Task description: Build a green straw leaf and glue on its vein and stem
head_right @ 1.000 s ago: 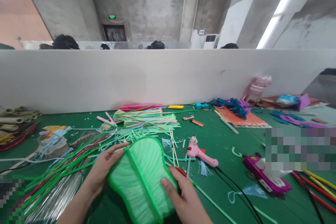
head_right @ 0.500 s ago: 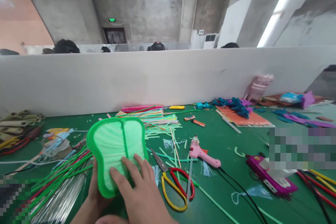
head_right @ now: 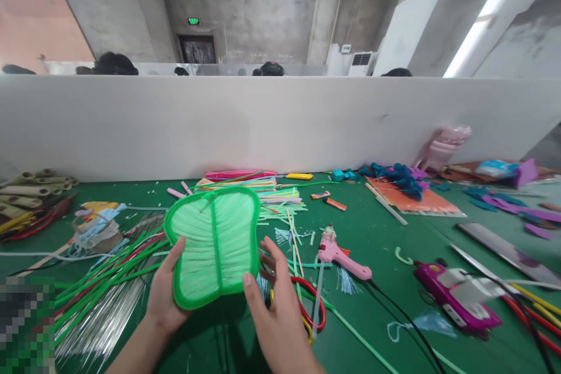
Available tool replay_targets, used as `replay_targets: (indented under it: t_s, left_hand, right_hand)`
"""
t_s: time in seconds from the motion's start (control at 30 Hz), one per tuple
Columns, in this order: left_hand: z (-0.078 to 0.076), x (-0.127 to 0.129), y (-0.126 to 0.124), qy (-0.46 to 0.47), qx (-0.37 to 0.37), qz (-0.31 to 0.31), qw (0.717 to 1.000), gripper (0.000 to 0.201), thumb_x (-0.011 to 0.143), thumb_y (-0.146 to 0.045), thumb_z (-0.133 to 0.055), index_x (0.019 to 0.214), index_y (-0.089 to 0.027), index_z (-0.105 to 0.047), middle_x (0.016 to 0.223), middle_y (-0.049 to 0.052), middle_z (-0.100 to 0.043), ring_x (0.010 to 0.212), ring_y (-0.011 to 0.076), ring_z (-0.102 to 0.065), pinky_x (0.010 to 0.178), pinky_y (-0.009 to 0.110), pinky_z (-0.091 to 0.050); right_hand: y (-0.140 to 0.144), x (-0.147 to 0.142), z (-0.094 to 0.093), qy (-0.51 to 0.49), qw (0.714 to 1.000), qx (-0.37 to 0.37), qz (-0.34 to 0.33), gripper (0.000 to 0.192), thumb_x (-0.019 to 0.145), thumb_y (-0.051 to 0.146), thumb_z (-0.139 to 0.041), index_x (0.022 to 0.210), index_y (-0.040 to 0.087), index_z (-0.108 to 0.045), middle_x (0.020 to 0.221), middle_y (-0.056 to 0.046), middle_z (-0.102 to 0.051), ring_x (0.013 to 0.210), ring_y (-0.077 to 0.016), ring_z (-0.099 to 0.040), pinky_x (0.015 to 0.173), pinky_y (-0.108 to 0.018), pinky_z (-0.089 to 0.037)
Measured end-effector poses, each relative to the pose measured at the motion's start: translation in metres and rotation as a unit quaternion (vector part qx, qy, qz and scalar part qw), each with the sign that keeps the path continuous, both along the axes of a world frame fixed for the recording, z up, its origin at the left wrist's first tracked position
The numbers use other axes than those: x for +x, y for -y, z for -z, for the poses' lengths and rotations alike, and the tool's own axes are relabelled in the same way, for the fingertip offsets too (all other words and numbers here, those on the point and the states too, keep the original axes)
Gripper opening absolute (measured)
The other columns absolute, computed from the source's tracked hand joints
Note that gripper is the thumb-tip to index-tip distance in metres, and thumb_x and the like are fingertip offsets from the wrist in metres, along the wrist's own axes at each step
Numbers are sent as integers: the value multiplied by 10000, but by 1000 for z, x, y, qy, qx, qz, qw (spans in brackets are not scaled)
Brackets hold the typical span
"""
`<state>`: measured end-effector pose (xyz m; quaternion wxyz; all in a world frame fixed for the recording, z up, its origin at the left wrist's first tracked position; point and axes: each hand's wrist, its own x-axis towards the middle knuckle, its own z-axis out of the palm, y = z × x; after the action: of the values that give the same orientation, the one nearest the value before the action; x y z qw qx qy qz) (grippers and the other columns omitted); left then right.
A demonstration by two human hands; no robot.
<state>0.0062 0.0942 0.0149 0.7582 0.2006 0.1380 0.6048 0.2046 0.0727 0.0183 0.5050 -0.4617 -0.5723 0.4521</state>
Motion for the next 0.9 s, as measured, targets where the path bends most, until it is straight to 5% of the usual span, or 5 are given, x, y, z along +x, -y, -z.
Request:
replay_targets:
  t_s: [0.2,0.43,0.63,0.8,0.9]
  left_hand:
    - [2,-5,0,-20,-29,-3,999,370,999,-311,-460,1050,-174,-800,1027,85,-796,1260,301,-616,1208,528,-298]
    - [5,-13,7,-43,13,13,999,347,913,-387,-555,1145,-243,-769,1142,55,-775,1343,322,-540,1207,515,-307]
    - [-6,-8,8,-67,103,78,989,318,838,-537,-662,970,-289,-811,1172,27,-770,1432,352,-435,1231,548,-222]
    - [-9,-1,14,-104,140,147,974,545,890,-652,-539,1201,-252,-741,1359,71,-671,1481,367,-344,1238,567,-155]
    - [-8,2,17,-138,160,180,961,739,824,-714,-590,1310,-163,-671,1563,107,-456,1535,379,-180,1245,524,-157]
  right_hand:
    - [-5,-4,-1,-134,986,-93,-26,641,828,618,-683,1322,226,-568,1179,-149,-708,964,-284,-701,686,-380,-608]
    - [-12,-2,7,-173,978,-109,-30,626,795,599,-736,1282,239,-577,1004,-80,-746,785,-210,-690,606,-307,-557]
    - [-8,-4,4,-214,959,-177,-52,706,798,654,-712,1374,273,-567,1232,-87,-701,1006,-256,-674,770,-362,-551]
    - [-7,2,-19,-327,877,-240,-257,743,919,792,-330,1279,237,-669,1232,-89,-716,1199,-263,-617,982,-406,-471]
    - [-7,6,-24,-322,886,-232,-240,775,865,847,-344,1133,234,-737,1116,-97,-758,1171,-299,-635,955,-442,-495]
